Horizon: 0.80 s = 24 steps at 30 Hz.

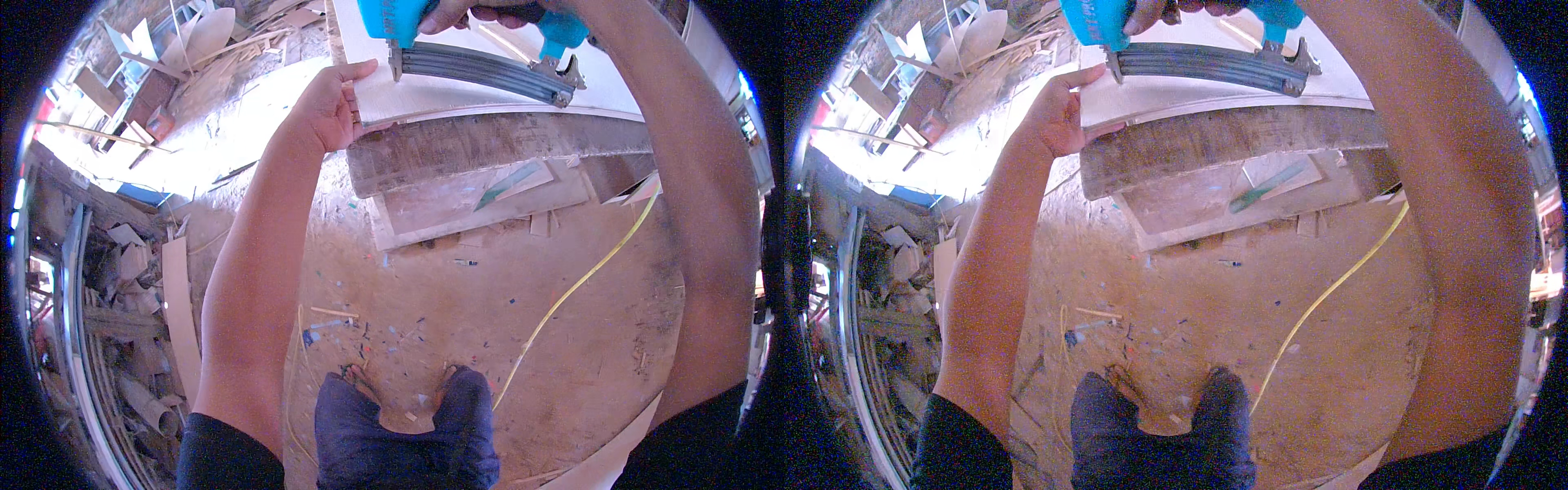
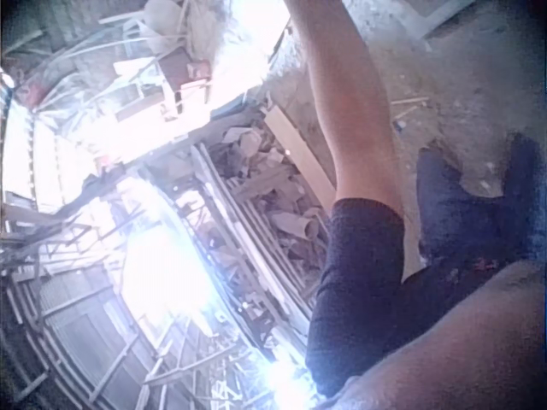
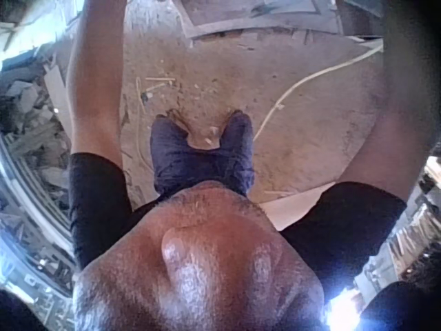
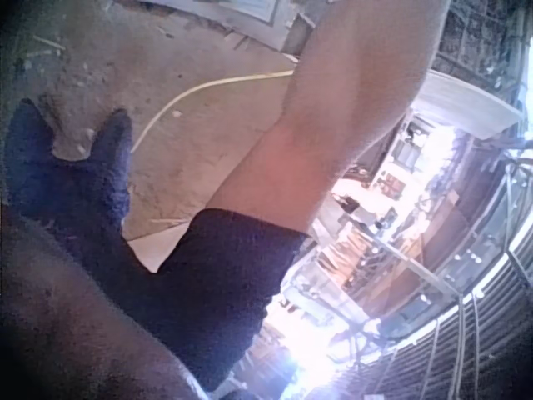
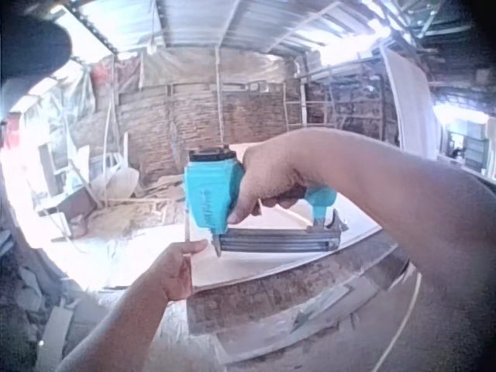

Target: The person positions a large white board onto a wooden frame, aligns it, and secures it using a nail gun. They handle small wooden pieces and the board repeatedly to fit and fasten them.

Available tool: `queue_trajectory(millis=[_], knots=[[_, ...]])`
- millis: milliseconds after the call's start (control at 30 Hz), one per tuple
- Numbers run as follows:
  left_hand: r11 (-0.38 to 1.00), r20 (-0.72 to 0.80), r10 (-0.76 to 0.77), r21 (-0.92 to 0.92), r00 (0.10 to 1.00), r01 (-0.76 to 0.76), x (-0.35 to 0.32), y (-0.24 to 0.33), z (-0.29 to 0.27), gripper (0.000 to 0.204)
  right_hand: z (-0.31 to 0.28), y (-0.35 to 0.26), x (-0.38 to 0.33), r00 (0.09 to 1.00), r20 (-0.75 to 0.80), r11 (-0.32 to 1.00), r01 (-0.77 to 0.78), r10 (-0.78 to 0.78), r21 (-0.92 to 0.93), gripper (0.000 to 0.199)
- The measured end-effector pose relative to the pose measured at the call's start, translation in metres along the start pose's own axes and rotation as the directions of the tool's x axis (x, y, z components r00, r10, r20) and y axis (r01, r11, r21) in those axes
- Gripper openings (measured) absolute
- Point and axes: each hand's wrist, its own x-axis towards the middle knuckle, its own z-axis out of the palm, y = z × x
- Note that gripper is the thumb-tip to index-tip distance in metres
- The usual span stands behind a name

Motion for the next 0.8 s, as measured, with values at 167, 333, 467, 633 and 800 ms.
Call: queue_trajectory(millis=[167, 333, 467, 633, 800], knots=[[0.998, 0.001, -0.058, -0.021, 0.998, 0.058, 0.006, 0.003, -0.028, 0.051, 0.002, -0.008, 0.016, 1.0, 0.007, 1.0, 0.005, -0.005, 0.025, 0.039], [0.999, 0.008, -0.022, -0.037, 1.0, 0.022, 0.003, 0.001, -0.019, 0.045, -0.003, -0.007, 0.025, 0.999, 0.042, 0.996, -0.032, 0.029, 0.082, 0.039], [1.0, -0.048, 0.011, -0.01, 0.999, -0.012, -0.008, 0.003, -0.011, 0.041, -0.005, -0.009, 0.031, 0.998, 0.058, 0.998, -0.009, 0.005, 0.059, 0.041], [0.999, -0.042, -0.042, -0.023, 0.998, 0.041, -0.01, 0.005, -0.012, 0.041, -0.007, -0.01, 0.037, 0.996, 0.086, 0.998, -0.035, 0.031, 0.046, 0.042], [0.997, -0.041, -0.07, -0.043, 0.997, 0.068, -0.006, 0.005, -0.016, 0.043, -0.01, -0.014, 0.034, 0.996, 0.085, 0.999, -0.038, 0.036, 0.015, 0.042]])
